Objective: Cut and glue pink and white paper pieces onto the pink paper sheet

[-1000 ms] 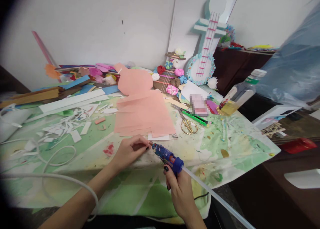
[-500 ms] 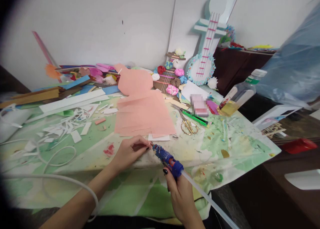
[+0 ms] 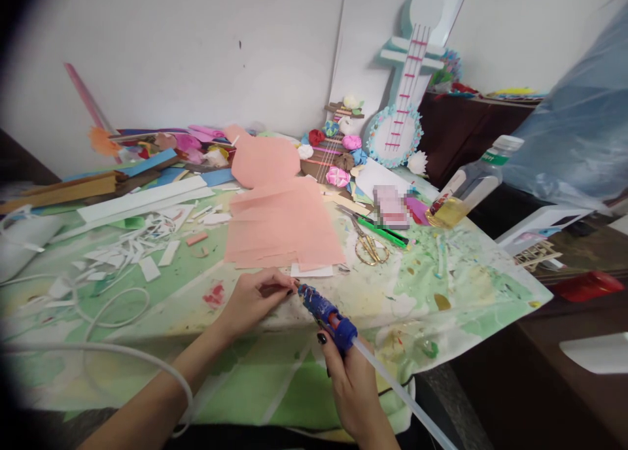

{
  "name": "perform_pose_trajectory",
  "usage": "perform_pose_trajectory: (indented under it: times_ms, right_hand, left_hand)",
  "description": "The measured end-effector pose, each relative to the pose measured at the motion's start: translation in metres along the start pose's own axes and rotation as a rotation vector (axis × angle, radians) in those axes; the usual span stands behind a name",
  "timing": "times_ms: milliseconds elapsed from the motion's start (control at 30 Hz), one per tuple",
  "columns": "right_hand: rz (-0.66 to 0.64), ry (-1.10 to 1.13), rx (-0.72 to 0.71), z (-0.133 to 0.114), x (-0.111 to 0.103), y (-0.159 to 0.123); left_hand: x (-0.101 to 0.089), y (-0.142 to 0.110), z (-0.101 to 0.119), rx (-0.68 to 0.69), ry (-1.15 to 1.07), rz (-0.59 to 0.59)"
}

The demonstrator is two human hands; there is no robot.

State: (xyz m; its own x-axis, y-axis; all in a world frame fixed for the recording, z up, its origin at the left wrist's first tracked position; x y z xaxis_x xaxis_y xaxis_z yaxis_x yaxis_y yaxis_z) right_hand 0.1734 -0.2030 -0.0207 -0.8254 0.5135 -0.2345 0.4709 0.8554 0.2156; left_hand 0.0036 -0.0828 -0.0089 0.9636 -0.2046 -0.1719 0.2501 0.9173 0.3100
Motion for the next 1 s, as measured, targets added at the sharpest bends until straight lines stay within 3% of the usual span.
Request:
perform_pose_trajectory:
  times_ms: [467, 1000]
  right_hand:
    - [0.036, -0.084, -0.059, 0.0071, 0.0042, -0.0057]
    - [0.029, -0.059, -0.058, 0.0097, 0.0051, -0.0042]
  left_hand:
    - [0.0009, -0.0008, -0.0001, -0.078, -0.001, 0.014]
    - [0.0008, 0.0014, 0.0023, -0.022, 0.115, 0.019]
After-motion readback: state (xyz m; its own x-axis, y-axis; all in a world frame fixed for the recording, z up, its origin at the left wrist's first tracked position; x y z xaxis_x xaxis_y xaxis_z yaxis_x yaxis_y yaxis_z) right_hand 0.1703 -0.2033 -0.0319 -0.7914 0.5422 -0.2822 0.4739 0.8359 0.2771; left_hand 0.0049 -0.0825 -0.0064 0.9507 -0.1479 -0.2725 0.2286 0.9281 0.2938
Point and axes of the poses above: each hand's wrist, its own y-axis towards the middle knuckle, its own x-axis out of the palm, z = x × y, the point moved 1 cm from there along y, towards the middle knuckle, and after that the axes turned 12 degrees about z, right-handed, at the moved point
